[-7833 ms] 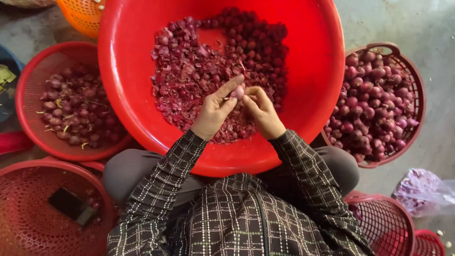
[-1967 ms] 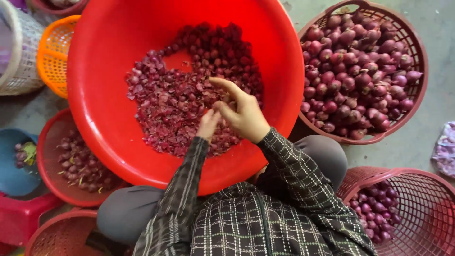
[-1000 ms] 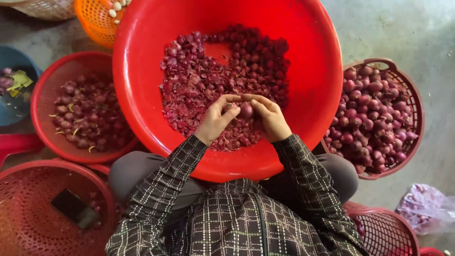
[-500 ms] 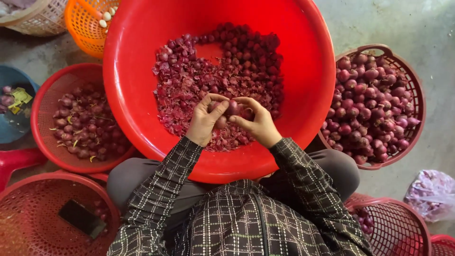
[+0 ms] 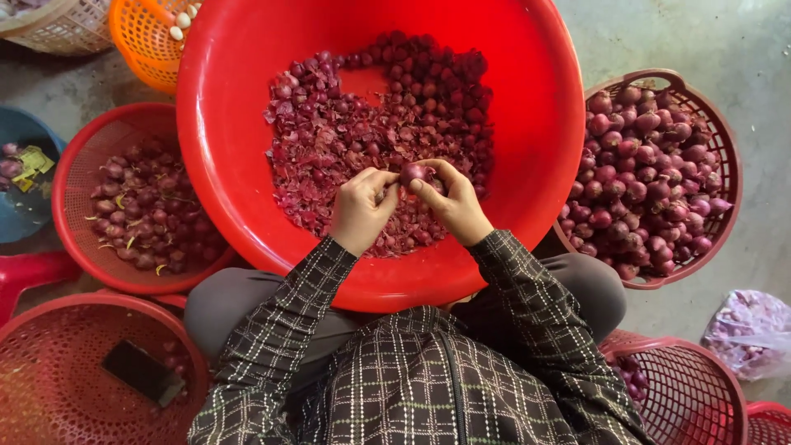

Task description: Sorting and peeling small red onions (shallots) by hand in a farm processing area.

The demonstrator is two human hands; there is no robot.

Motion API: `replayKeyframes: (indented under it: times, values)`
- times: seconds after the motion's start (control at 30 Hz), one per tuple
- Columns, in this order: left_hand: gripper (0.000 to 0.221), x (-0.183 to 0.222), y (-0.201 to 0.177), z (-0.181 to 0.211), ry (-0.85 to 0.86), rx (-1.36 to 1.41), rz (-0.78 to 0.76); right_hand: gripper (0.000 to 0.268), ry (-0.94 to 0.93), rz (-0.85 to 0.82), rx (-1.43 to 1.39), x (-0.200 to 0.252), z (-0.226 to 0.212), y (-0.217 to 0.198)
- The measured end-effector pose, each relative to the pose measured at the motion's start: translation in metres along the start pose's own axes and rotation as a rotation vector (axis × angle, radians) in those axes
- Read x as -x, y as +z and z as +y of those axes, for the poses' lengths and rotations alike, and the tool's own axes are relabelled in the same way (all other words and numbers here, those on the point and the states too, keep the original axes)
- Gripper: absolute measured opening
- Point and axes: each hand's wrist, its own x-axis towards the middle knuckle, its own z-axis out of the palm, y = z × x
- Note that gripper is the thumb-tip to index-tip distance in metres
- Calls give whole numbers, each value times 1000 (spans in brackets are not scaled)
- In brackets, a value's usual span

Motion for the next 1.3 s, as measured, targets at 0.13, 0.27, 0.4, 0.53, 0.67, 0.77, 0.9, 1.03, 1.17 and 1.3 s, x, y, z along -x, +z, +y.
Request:
replayKeyframes:
  times: [0.13,0.27,0.4,0.53,0.67,0.77,0.9,1.03,1.17,1.3]
  values:
    - [4,3,6,0,54,-75,4,45,-7,-64,-23,-1,-4,2]
    - [16,2,-3,25,-393,522,-109,40,208,-64,-316,-4,-1,5]
    - [31,-16,-14,13,-643,1084,-117,28,212,-97,-498,-12,-4,-3]
    - [50,-10,-13,16,-610,982,-186,33,-31,-95,-308,-16,7,-8]
    - [53,-4,-7,22,-509,716,-217,47,-216,-122,-225,-10,6,3]
    - [55,-1,-6,22,-384,481,-242,50,-122,-154,-260,-9,30,2]
    - [41,0,0,0,-402,583,-220,57,-64,-184,-309,-8,21,4]
    - [48,-12,-5,-10,-640,1100,-18,39,121,-61,-481,-12,21,2]
    - [49,-16,-13,-20,-695,1419,216,33,399,28,-824,-12,4,-4]
    - [52,-15,-7,11,-476,1226,70,33,585,34,-965,10,7,17]
